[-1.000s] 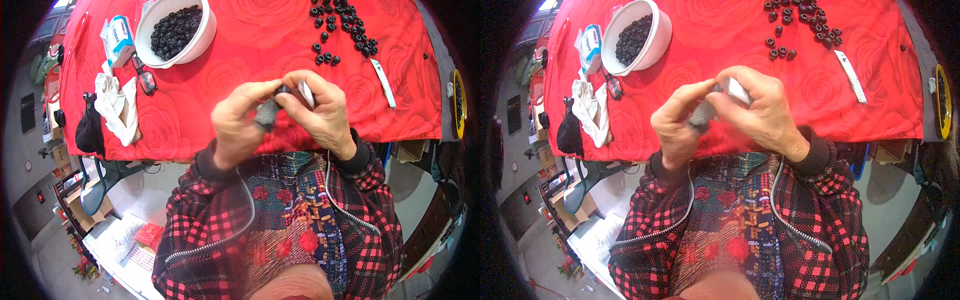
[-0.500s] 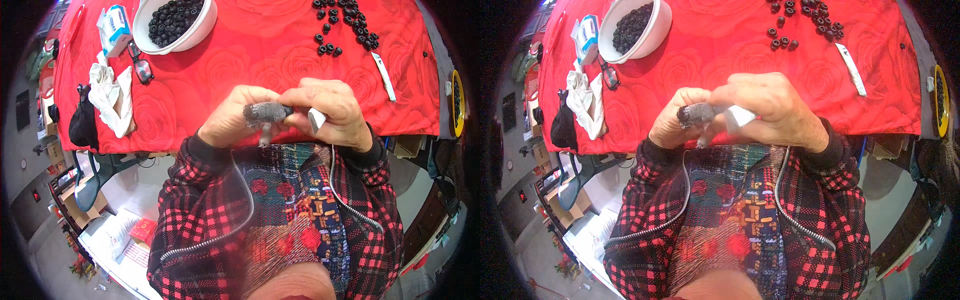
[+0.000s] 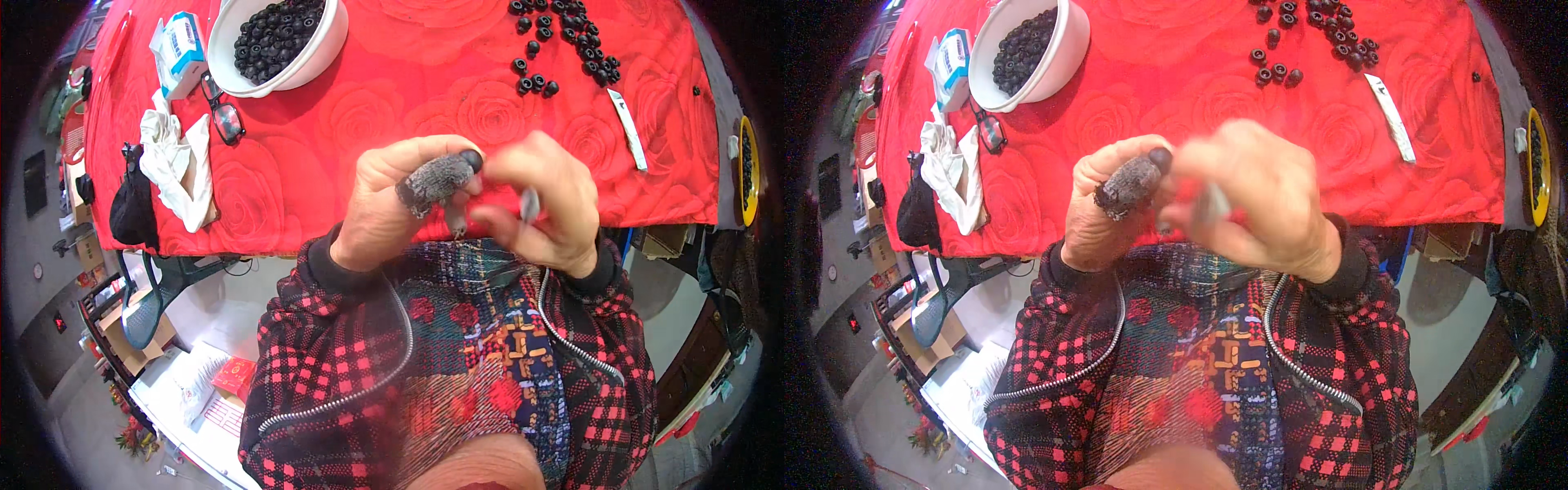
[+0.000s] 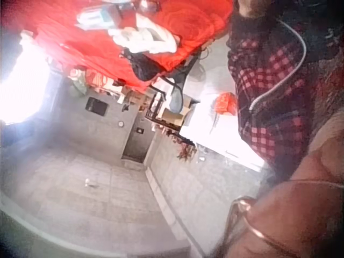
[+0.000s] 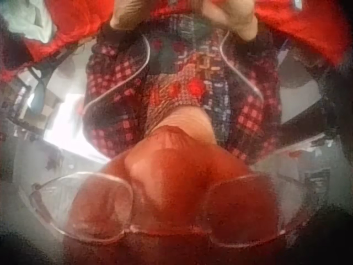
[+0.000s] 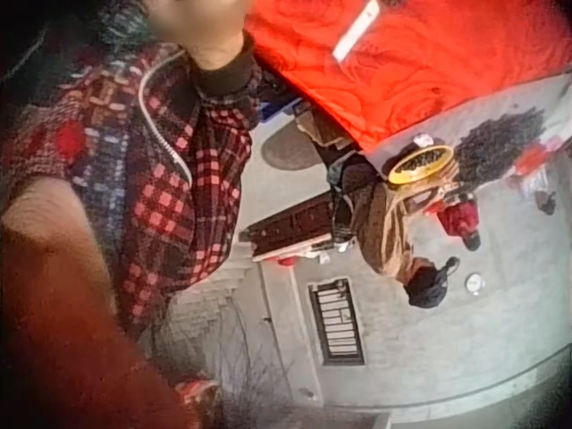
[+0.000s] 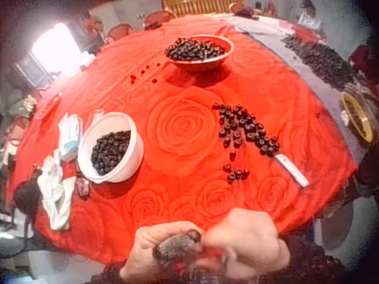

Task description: The person sits at a table and uses a small metal tool to remove the pits from black olives one by one. They hold an olive in their left hand and use the tool in their right hand to extract the pit, then place the pitted olive onto the red tablecloth. The process is repeated continuously throughout the clip.

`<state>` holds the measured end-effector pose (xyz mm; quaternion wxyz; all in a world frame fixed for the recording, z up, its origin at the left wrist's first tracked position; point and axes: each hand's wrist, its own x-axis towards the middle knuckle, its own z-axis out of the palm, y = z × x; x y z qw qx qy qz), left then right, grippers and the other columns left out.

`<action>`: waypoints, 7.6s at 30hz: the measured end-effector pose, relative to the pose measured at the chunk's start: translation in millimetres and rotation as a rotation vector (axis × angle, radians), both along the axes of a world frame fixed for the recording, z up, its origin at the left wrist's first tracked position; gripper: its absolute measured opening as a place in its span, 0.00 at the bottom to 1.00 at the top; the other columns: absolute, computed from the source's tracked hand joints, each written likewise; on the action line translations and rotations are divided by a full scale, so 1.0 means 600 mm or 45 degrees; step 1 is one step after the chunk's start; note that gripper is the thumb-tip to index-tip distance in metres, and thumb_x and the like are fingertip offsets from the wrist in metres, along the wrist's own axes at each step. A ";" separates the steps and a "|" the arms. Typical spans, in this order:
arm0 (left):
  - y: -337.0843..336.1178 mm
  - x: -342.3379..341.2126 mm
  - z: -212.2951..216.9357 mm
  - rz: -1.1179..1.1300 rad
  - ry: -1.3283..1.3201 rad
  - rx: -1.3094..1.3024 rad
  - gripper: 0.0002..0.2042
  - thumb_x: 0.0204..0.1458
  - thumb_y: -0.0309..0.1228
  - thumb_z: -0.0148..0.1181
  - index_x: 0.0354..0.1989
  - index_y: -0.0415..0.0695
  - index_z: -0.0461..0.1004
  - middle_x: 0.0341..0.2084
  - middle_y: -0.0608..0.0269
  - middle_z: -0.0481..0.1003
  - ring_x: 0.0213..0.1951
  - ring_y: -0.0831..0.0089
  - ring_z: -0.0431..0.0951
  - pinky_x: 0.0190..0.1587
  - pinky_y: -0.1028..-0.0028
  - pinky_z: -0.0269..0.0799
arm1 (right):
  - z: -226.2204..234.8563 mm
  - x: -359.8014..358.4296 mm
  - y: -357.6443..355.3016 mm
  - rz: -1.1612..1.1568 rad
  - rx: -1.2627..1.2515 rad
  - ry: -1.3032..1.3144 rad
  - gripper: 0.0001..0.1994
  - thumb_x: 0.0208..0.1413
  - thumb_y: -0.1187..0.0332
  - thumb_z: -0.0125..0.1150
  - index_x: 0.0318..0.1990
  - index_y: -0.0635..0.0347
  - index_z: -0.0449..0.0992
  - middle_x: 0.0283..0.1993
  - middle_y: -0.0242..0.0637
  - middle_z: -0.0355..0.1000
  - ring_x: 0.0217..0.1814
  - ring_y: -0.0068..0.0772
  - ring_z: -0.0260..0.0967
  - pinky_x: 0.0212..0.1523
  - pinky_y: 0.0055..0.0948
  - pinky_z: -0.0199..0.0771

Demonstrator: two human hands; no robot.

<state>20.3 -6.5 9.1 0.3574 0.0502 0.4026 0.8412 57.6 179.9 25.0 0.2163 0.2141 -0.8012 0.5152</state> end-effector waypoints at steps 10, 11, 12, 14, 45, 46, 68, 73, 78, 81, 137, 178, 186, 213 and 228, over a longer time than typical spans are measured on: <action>0.001 -0.008 -0.003 -0.052 0.137 -0.157 0.12 0.55 0.28 0.54 0.45 0.33 0.72 0.30 0.57 0.76 0.25 0.75 0.76 0.26 0.78 0.73 | -0.001 -0.012 0.020 0.043 -0.021 -0.430 0.07 0.55 0.75 0.50 0.40 0.66 0.69 0.32 0.44 0.66 0.33 0.43 0.68 0.33 0.33 0.67; 0.002 -0.008 -0.002 -0.046 0.141 -0.173 0.13 0.55 0.28 0.55 0.45 0.33 0.72 0.30 0.57 0.76 0.25 0.74 0.76 0.26 0.78 0.73 | -0.001 -0.013 0.020 0.036 0.003 -0.433 0.07 0.55 0.74 0.51 0.40 0.66 0.70 0.31 0.43 0.66 0.32 0.44 0.68 0.32 0.33 0.67; 0.003 -0.007 0.000 -0.041 0.147 -0.191 0.13 0.55 0.28 0.55 0.45 0.33 0.72 0.30 0.57 0.76 0.25 0.74 0.76 0.26 0.78 0.73 | -0.003 -0.014 0.019 0.033 -0.006 -0.415 0.06 0.55 0.74 0.51 0.39 0.65 0.70 0.31 0.43 0.67 0.32 0.44 0.68 0.32 0.34 0.67; 0.003 -0.007 -0.001 -0.043 0.127 -0.185 0.13 0.55 0.28 0.55 0.45 0.33 0.72 0.30 0.58 0.76 0.26 0.74 0.76 0.26 0.78 0.73 | -0.009 -0.016 0.018 0.028 -0.023 -0.380 0.06 0.55 0.74 0.52 0.39 0.65 0.70 0.30 0.43 0.67 0.32 0.44 0.68 0.32 0.34 0.67; 0.011 -0.006 -0.010 -0.093 0.013 -0.206 0.13 0.55 0.27 0.54 0.46 0.33 0.72 0.31 0.59 0.75 0.25 0.74 0.76 0.26 0.78 0.73 | -0.032 -0.028 0.043 0.183 0.006 -0.404 0.05 0.53 0.74 0.54 0.36 0.65 0.71 0.30 0.44 0.68 0.31 0.43 0.69 0.31 0.33 0.68; 0.013 -0.006 -0.010 -0.080 0.022 -0.217 0.12 0.55 0.27 0.54 0.45 0.33 0.72 0.31 0.58 0.75 0.25 0.74 0.76 0.26 0.78 0.73 | -0.034 -0.029 0.045 0.190 0.005 -0.403 0.04 0.53 0.74 0.54 0.35 0.64 0.71 0.30 0.43 0.69 0.32 0.43 0.69 0.31 0.34 0.68; 0.022 -0.002 0.002 -0.149 -0.252 0.034 0.13 0.58 0.31 0.48 0.46 0.33 0.69 0.32 0.54 0.76 0.22 0.76 0.74 0.22 0.80 0.73 | -0.038 -0.019 -0.002 -0.070 0.020 0.254 0.20 0.31 0.79 0.67 0.39 0.67 0.75 0.24 0.36 0.68 0.21 0.33 0.63 0.20 0.29 0.63; 0.016 0.010 0.000 -0.131 -0.271 0.047 0.14 0.57 0.29 0.50 0.48 0.34 0.68 0.33 0.52 0.76 0.22 0.76 0.74 0.22 0.79 0.73 | -0.032 -0.012 -0.007 -0.132 0.081 0.438 0.19 0.33 0.78 0.69 0.38 0.67 0.76 0.22 0.33 0.66 0.18 0.30 0.61 0.17 0.27 0.59; -0.006 -0.004 0.021 0.192 0.037 -0.063 0.10 0.54 0.19 0.50 0.44 0.35 0.73 0.31 0.57 0.76 0.24 0.77 0.74 0.25 0.79 0.72 | -0.033 0.003 -0.003 -0.078 0.266 0.491 0.15 0.36 0.76 0.69 0.35 0.66 0.74 0.21 0.33 0.65 0.17 0.30 0.59 0.17 0.29 0.57; -0.039 -0.067 0.068 0.661 0.639 -0.572 0.13 0.48 0.14 0.49 0.43 0.33 0.73 0.31 0.56 0.76 0.28 0.77 0.74 0.25 0.79 0.70 | -0.049 0.006 0.014 -0.251 0.318 0.345 0.12 0.39 0.77 0.68 0.34 0.64 0.73 0.21 0.35 0.63 0.18 0.34 0.60 0.18 0.30 0.58; 0.006 -0.001 0.036 -0.446 -0.248 -0.210 0.09 0.51 0.22 0.56 0.41 0.38 0.72 0.27 0.67 0.74 0.24 0.83 0.71 0.22 0.83 0.65 | -0.003 0.014 0.015 0.093 -0.005 0.077 0.17 0.35 0.76 0.70 0.38 0.66 0.77 0.27 0.39 0.69 0.25 0.33 0.70 0.23 0.28 0.69; -0.002 -0.006 0.005 -0.147 -0.013 -0.136 0.15 0.55 0.30 0.54 0.48 0.34 0.71 0.29 0.56 0.75 0.23 0.74 0.74 0.19 0.77 0.71 | -0.007 0.003 0.017 0.054 -0.093 -0.595 0.08 0.56 0.72 0.53 0.40 0.66 0.70 0.34 0.44 0.70 0.36 0.42 0.71 0.36 0.32 0.69; 0.001 -0.009 0.006 -0.161 -0.002 -0.172 0.14 0.55 0.30 0.54 0.47 0.34 0.71 0.29 0.57 0.75 0.22 0.75 0.73 0.20 0.78 0.70 | -0.015 0.000 0.019 0.065 -0.100 -0.591 0.07 0.57 0.72 0.53 0.39 0.66 0.70 0.33 0.44 0.70 0.35 0.42 0.71 0.35 0.32 0.69; 0.020 -0.035 -0.028 0.037 -0.091 -0.380 0.16 0.53 0.35 0.57 0.44 0.35 0.72 0.26 0.63 0.75 0.20 0.79 0.71 0.19 0.79 0.67 | -0.044 0.006 0.024 0.383 0.057 -0.424 0.07 0.53 0.72 0.56 0.38 0.65 0.70 0.32 0.43 0.69 0.33 0.44 0.70 0.32 0.34 0.69; 0.011 -0.009 -0.014 -0.232 -0.444 0.028 0.16 0.55 0.35 0.55 0.48 0.39 0.69 0.30 0.66 0.73 0.22 0.81 0.72 0.17 0.81 0.66 | -0.048 -0.016 -0.001 -0.105 0.003 0.095 0.16 0.37 0.77 0.68 0.39 0.65 0.75 0.26 0.39 0.68 0.25 0.36 0.67 0.23 0.29 0.67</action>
